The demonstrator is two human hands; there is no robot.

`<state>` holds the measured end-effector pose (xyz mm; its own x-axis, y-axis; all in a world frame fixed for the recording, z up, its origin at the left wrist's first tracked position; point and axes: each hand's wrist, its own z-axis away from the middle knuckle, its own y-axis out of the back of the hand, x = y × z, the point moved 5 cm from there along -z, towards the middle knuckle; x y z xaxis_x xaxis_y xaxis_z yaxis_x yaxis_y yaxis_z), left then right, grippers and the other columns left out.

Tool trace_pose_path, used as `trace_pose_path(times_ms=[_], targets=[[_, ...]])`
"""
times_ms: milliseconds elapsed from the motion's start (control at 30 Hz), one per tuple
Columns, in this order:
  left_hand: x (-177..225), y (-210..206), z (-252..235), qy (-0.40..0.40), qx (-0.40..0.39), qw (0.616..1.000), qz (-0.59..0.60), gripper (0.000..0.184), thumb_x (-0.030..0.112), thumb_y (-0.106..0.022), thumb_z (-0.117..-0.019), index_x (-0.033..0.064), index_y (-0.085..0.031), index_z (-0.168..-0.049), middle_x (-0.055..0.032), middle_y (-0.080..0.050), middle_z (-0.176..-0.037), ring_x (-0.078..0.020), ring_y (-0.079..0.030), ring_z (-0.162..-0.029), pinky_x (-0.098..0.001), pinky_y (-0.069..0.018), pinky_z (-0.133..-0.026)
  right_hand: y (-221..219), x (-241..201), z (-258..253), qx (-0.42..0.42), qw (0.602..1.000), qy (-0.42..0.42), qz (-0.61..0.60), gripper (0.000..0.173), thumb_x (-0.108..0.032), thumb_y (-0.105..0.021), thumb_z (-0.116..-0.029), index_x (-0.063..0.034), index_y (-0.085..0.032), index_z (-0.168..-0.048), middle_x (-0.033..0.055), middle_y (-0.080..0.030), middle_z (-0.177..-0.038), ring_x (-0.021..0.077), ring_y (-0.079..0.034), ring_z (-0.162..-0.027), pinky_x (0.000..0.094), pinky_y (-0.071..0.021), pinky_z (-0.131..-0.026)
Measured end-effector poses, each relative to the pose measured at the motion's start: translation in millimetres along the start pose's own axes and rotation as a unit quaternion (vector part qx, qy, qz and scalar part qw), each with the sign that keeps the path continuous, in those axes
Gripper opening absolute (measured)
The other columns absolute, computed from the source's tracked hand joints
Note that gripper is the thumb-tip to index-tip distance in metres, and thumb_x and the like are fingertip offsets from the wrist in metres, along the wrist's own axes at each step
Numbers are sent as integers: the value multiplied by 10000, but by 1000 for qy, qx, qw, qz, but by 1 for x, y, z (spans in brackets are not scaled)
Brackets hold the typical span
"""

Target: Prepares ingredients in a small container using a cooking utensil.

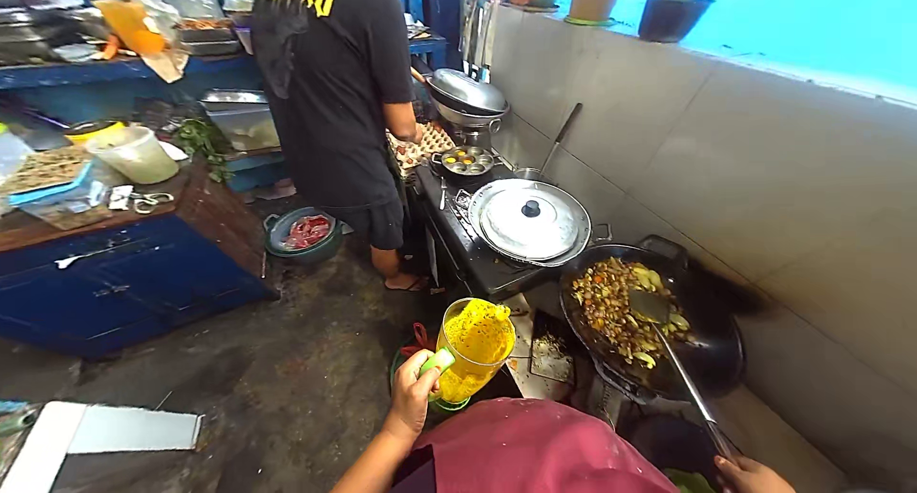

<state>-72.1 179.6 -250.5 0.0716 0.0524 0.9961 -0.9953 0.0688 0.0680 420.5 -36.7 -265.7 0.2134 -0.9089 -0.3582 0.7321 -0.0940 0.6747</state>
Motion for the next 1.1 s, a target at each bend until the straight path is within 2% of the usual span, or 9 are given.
trace_pose_path(times_ms=[133,233,300,367,467,533,733,867,1100], targets=[[1,-19,-20,1,-70,998,0,146,155,-540,-840,87,-660,-886,42,-605,-674,-72,-588,-600,-248,-511,-616,13,11,-19,37,997,28,-64,354,-99,-515,-1068,-29,-533,-1414,133,-665,-985,132,-550,-656,327,-465,-592],[2,-37,-34,1,-131,991,6,145,142,-556,-870,64,-662,-932,31,-637,-701,-82,-621,-631,-251,-533,-634,29,10,-24,86,994,67,31,356,-181,-520,-1084,-33,-608,-1396,240,-694,-1063,347,-655,-861,564,-521,-788],[3,-47,-44,-7,-166,986,12,157,138,-559,-886,50,-659,-969,26,-655,-713,-82,-636,-641,-247,-541,-637,45,3,-13,127,983,83,105,337,-214,-541,-1077,-57,-663,-1350,289,-698,-1157,475,-668,-1063,708,-480,-932],[3,-56,-55,-25,-202,979,12,187,145,-573,-898,29,-662,-1014,16,-683,-742,-96,-665,-663,-268,-573,-659,66,-7,14,172,968,65,170,325,-240,-563,-1060,-117,-681,-1337,302,-686,-1211,543,-633,-1141,793,-444,-917],[2,-72,-68,-32,-259,965,-10,225,173,-588,-893,22,-661,-1043,17,-729,-782,-94,-707,-705,-276,-599,-696,101,-34,62,222,941,5,253,359,-267,-558,-1055,-182,-644,-1393,304,-680,-1229,570,-630,-1136,797,-454,-867],[-3,-84,-78,-34,-288,957,-28,210,170,-582,-894,30,-657,-1032,38,-709,-748,-69,-688,-668,-245,-584,-666,126,-54,82,245,921,-13,302,348,-250,-580,-1050,-144,-652,-1373,326,-688,-1168,588,-638,-1087,786,-464,-830],[-13,-107,-103,-53,-347,931,-97,235,204,-573,-883,24,-664,-1005,63,-639,-705,2,-610,-597,-176,-525,-592,169,-85,93,219,891,-59,393,192,-246,-661,-999,-91,-738,-1083,253,-719,-1016,502,-685,-966,724,-504,-725],[-23,-116,-113,-65,-368,925,-70,267,238,-571,-892,11,-657,-1004,81,-632,-709,27,-603,-606,-159,-523,-599,145,-83,67,89,934,-76,337,262,-244,-627,-1038,-29,-751,-1120,258,-715,-1077,463,-671,-1051,697,-491,-899],[-18,-140,-124,11,-397,915,-67,166,133,-625,-916,15,-667,-1025,27,-699,-723,-68,-666,-577,-223,-583,-574,3,-76,-10,71,996,-56,21,346,-274,-567,-1044,-82,-682,-1308,198,-707,-1128,343,-680,-971,579,-527,-879]])
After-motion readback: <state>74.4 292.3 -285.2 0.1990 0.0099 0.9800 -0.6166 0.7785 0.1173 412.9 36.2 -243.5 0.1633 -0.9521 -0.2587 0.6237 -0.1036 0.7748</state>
